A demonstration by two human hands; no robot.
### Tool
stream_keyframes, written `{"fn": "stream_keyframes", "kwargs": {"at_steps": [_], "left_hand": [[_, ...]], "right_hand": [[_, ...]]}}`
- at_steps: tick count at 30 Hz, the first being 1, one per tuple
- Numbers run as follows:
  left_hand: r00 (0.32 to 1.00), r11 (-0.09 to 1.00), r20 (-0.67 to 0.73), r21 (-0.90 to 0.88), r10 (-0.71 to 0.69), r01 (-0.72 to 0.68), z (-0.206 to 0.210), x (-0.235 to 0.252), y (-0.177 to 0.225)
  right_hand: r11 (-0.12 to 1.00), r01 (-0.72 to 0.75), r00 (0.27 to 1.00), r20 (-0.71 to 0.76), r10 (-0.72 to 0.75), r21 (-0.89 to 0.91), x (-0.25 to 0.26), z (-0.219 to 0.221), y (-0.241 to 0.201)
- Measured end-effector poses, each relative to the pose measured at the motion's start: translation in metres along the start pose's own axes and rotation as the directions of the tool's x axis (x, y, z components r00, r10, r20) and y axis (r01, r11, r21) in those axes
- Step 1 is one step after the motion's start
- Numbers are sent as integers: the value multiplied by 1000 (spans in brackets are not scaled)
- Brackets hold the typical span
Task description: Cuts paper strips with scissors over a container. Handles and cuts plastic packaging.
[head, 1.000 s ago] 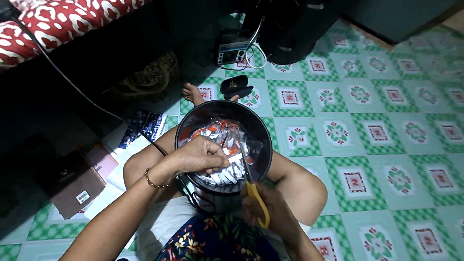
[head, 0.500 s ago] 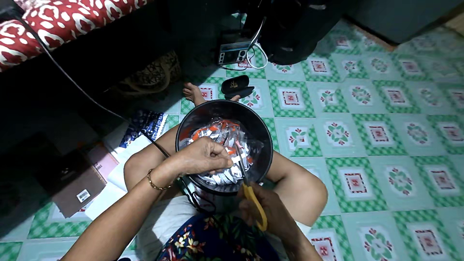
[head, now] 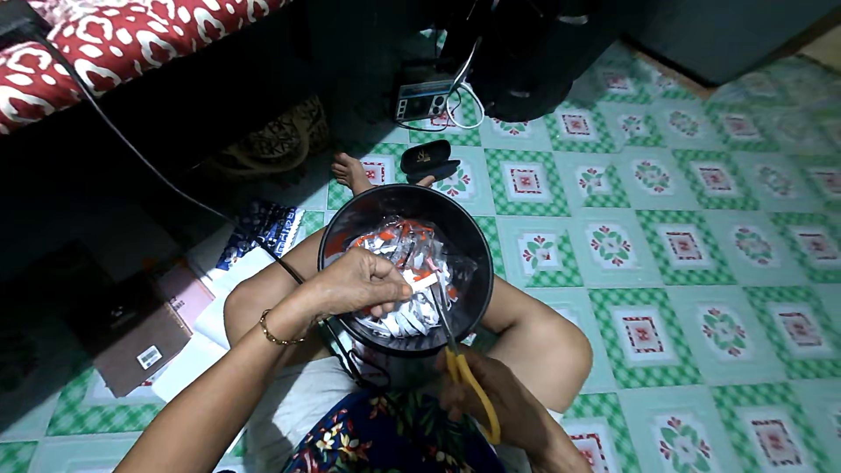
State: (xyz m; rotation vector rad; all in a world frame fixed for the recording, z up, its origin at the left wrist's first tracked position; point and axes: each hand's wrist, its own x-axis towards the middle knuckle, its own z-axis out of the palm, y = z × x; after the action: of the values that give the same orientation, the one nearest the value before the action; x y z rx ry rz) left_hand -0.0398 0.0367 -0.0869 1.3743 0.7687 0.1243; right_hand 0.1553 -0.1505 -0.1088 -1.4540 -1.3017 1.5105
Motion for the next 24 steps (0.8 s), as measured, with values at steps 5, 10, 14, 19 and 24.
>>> {"fn": "stream_keyframes", "kwargs": {"at_steps": [5,10,14,19,24], "left_hand": [[999,1000,46,9,9,-10,8,2,2],[1000,1000,20,3,0,0,3,1,3],[998,999,59,43,-29,26,4,4,2],[994,992,105,122,-37,24,8,9,7],[993,992,109,126,-45,32,10,9,10]], "right_hand": [[997,-35,993,-107,42,73,9,7,-12],[998,0,994,-110,7,58,7,6,-6],[986,-97,995,-18,96,-137,6,0,-1],[974,-96,995,-30,92,-204,9,0,-1],[995,-92,993,-75,89,-33,10,4,-5]]}}
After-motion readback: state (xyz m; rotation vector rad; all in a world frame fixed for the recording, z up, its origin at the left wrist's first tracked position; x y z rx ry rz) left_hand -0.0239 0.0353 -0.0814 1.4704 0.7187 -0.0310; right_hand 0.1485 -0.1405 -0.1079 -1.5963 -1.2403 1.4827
